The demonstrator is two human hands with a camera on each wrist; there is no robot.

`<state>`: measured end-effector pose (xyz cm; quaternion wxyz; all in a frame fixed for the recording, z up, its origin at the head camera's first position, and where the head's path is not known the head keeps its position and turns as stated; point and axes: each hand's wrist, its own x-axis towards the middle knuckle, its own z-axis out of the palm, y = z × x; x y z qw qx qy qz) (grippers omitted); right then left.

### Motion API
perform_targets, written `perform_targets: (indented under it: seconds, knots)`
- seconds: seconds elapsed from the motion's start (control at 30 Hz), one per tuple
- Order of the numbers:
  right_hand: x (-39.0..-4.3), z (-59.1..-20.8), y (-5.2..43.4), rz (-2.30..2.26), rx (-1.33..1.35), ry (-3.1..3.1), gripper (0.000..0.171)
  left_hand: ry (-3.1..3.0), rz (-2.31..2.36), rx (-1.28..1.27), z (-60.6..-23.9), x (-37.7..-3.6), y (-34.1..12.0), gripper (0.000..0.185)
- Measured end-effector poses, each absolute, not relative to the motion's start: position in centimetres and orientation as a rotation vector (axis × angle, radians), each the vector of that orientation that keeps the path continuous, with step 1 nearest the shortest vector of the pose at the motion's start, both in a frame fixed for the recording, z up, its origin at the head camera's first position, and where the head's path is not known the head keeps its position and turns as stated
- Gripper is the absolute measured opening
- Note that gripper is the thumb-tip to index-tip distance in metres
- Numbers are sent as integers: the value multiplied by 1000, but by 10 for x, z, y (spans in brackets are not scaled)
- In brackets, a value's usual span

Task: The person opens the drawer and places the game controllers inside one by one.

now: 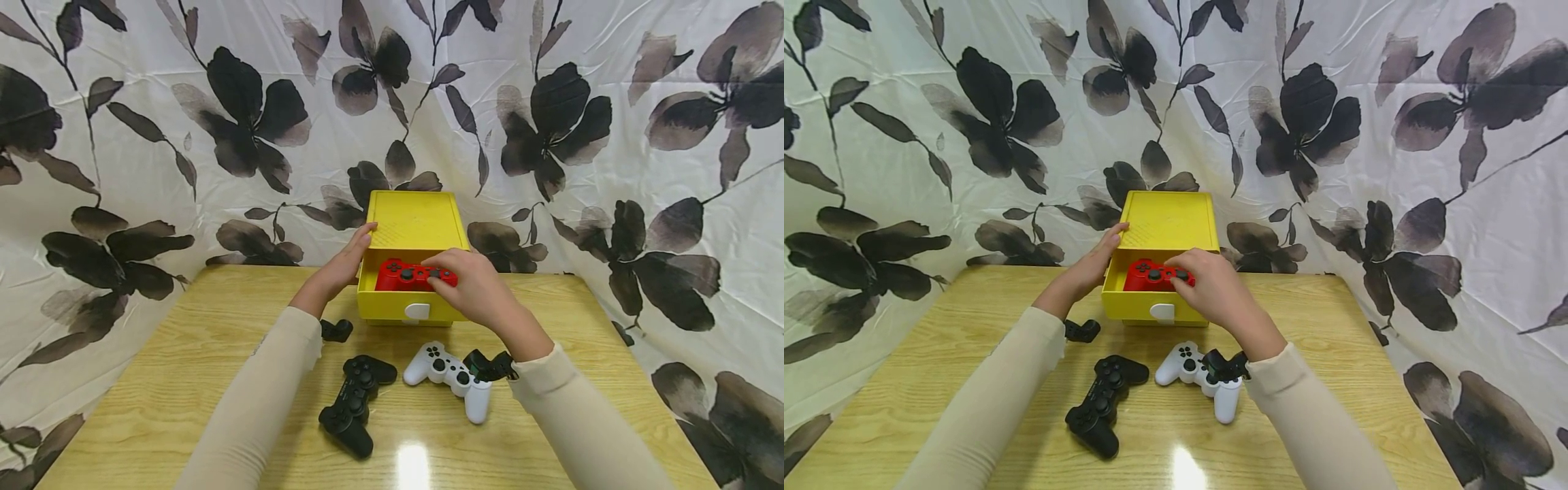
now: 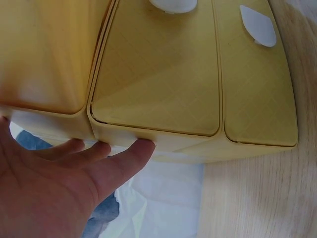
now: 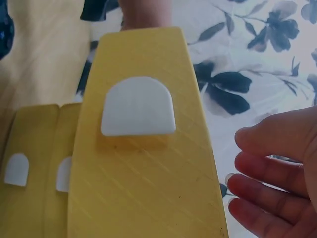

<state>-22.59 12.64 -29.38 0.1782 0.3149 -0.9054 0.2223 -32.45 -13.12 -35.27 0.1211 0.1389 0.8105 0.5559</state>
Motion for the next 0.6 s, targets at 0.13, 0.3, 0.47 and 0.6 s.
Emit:
perform_targets:
  seconds: [0.13,0.3,0.47,0.6]
  knots:
    - [-219,-297,128,677,884,-2507,23,2366,1621,401,-353,-324,-132,51]
    - [-210,-303,131,724,881,-2423,22,2366,1613,407,-353,-325,-132,51]
    - [-205,-313,131,788,870,-2323,19,2362,1621,408,-353,-325,-131,51]
    - [-202,-327,129,883,861,-2224,19,2362,1619,409,-353,-325,-131,51]
